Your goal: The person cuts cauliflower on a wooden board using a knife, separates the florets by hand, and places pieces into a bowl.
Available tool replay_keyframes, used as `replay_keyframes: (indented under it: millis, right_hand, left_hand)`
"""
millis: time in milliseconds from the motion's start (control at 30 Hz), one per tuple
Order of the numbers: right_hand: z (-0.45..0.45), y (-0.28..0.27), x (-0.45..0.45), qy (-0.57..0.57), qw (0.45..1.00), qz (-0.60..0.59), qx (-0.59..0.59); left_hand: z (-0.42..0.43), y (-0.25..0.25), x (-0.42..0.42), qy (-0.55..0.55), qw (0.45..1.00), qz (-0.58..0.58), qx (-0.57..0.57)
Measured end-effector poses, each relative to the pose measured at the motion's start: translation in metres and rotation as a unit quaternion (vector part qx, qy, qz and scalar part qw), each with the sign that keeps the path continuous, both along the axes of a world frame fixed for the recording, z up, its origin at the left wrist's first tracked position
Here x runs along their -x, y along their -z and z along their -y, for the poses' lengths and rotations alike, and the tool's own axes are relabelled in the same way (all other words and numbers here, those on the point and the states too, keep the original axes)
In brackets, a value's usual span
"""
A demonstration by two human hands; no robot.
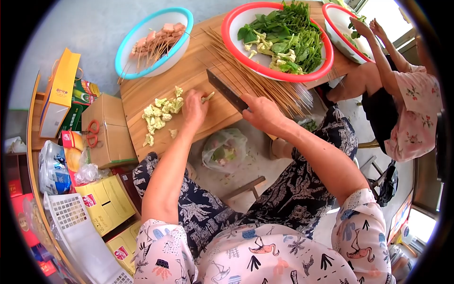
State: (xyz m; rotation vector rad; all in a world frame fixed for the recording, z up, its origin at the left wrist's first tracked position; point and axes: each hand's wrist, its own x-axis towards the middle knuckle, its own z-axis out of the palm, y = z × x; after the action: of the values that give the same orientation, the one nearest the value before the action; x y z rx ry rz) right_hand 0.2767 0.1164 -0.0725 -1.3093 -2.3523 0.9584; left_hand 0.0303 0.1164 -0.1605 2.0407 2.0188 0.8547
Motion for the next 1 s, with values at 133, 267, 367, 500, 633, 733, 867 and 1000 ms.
replay_keyframes:
  millis: [133, 267, 367, 500, 633, 733, 867, 1000]
  right_hand:
    - [0.006, -0.014, 0.005, -0.007, 0.999, 0.041, 0.016]
    - [0.008, -0.013, 0.008, -0.018, 0.997, 0.072, 0.008]
    - [0.01, -0.004, 0.009, -0.033, 0.996, 0.079, -0.008]
    - [0.012, -0.002, 0.009, -0.042, 0.996, 0.077, -0.022]
    - [0.013, -0.002, 0.008, -0.043, 0.996, 0.075, -0.021]
    - [0.014, 0.0, 0.008, -0.048, 0.996, 0.069, -0.037]
    - [0.015, 0.0, 0.008, -0.044, 0.996, 0.07, -0.03]
    - [0.014, 0.0, 0.009, -0.047, 0.996, 0.079, -0.022]
  left_hand:
    - [0.0, 0.001, -0.002, -0.026, 0.999, 0.009, 0.02]
    - [-0.002, 0.003, -0.001, -0.039, 0.999, 0.016, 0.028]
    - [-0.002, 0.003, -0.002, -0.046, 0.998, 0.026, 0.028]
    - [-0.003, 0.004, -0.002, -0.047, 0.998, 0.029, 0.022]
    - [-0.004, 0.004, -0.001, -0.043, 0.998, 0.031, 0.02]
    - [-0.004, 0.004, -0.001, -0.046, 0.998, 0.027, 0.027]
    - [-0.004, 0.005, -0.001, -0.044, 0.998, 0.031, 0.024]
    - [-0.004, 0.006, 0.0, -0.043, 0.998, 0.034, 0.023]
